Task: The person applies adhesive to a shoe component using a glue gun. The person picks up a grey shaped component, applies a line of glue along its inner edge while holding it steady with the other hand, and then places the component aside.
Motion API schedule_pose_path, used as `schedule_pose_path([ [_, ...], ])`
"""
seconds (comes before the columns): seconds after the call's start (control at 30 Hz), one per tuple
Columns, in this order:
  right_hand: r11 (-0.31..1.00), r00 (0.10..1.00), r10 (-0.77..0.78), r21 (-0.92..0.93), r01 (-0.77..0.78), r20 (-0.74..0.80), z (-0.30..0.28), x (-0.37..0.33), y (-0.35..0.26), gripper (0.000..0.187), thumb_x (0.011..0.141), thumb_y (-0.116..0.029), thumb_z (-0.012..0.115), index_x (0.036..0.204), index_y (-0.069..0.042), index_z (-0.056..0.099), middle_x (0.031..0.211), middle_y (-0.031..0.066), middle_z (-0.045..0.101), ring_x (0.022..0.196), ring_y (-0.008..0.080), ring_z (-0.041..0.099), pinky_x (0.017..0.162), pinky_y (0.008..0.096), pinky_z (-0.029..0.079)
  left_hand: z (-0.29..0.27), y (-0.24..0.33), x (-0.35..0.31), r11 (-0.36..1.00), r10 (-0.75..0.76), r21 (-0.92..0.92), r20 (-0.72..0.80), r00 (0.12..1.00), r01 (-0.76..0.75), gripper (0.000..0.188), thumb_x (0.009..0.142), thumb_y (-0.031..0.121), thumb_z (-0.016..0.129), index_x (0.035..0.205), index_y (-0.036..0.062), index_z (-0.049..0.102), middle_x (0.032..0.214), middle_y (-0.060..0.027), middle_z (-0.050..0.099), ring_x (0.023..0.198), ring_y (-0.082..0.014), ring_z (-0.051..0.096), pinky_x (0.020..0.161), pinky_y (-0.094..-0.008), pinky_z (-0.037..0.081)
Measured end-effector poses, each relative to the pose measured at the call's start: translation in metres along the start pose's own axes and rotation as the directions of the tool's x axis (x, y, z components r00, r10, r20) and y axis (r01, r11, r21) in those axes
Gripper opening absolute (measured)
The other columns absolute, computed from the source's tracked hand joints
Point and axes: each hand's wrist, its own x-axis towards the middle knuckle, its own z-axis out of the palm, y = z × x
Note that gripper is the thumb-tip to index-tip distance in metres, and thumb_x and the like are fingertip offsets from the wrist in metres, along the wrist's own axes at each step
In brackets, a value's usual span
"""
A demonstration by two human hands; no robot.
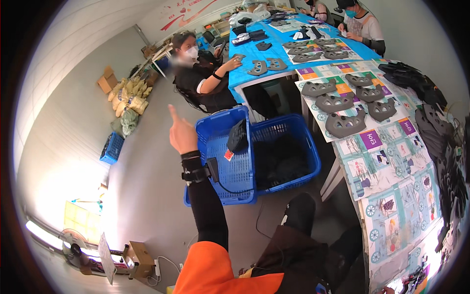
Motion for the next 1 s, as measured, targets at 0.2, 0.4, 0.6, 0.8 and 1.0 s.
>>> schedule_pose_path([
  [0.2, 1.0, 1.0, 0.003, 0.016, -0.003, 0.001, 0.004, 0.0, -0.001, 0.043, 0.113, -0.04, 0.056, 0.099, -0.003, 0.072, 0.094, 0.014, 0.068, 0.088, 0.0381, 0.065, 0.084, 0.0509, 0.052, -0.003, 0.011, -0.012, 0.994, -0.099, -0.061, -0.086, 0.991, 0.094, 0.084, 0.102, 0.016, 0.064, 0.175, 0.0214, 0.022, 0.072, -0.0174, 0.07, 0.068, -0.0384, 0.07, 0.065, -0.0497, 0.054],
  [0.4, 1.0, 1.0, -0.011, -0.002, 0.011, -0.008, 0.001, 0.001, -0.001, 0.041, 0.113, -0.039, 0.056, 0.099, -0.005, 0.072, 0.094, 0.0139, 0.068, 0.088, 0.0381, 0.065, 0.084, 0.0509, 0.052, 0.0, 0.026, -0.036, 0.986, -0.042, -0.162, -0.026, 0.999, 0.037, 0.081, 0.102, 0.018, 0.065, 0.173, 0.0163, 0.027, 0.072, -0.0195, 0.069, 0.067, -0.0406, 0.07, 0.064, -0.0513, 0.053],
  [0.6, 1.0, 1.0, 0.005, -0.003, -0.005, 0.0, 0.002, 0.0, -0.002, 0.039, 0.114, -0.038, 0.056, 0.1, -0.005, 0.072, 0.096, 0.0141, 0.068, 0.089, 0.0383, 0.065, 0.085, 0.0513, 0.052, 0.023, 0.058, -0.119, 0.914, 0.155, -0.403, 0.238, 0.959, -0.048, 0.057, 0.1, 0.021, 0.066, 0.155, 0.011, 0.051, 0.084, -0.0267, 0.074, 0.08, -0.0483, 0.072, 0.07, -0.0556, 0.056],
  [0.8, 0.999, 0.999, 0.033, -0.009, -0.033, 0.002, 0.003, -0.001, -0.004, 0.038, 0.114, -0.037, 0.056, 0.1, -0.004, 0.071, 0.096, 0.0148, 0.067, 0.09, 0.0383, 0.065, 0.086, 0.0519, 0.052, 0.04, 0.103, -0.262, 0.757, 0.507, -0.648, 0.506, 0.698, -0.08, 0.027, 0.097, 0.02, 0.069, 0.122, 0.0108, 0.072, 0.1, -0.0213, 0.077, 0.093, -0.0439, 0.074, 0.081, -0.0536, 0.06],
  [1.0, 0.999, 0.999, 0.045, -0.001, -0.045, 0.021, 0.002, 0.001, -0.004, 0.041, 0.113, -0.039, 0.057, 0.097, -0.004, 0.07, 0.094, 0.0154, 0.067, 0.089, 0.0385, 0.064, 0.085, 0.0519, 0.052, 0.051, 0.12, -0.4, 0.637, 0.725, -0.771, 0.589, 0.355, -0.022, 0.023, 0.097, 0.019, 0.068, 0.116, 0.0074, 0.073, 0.109, -0.0159, 0.077, 0.107, -0.0378, 0.073, 0.092, -0.0482, 0.058],
])
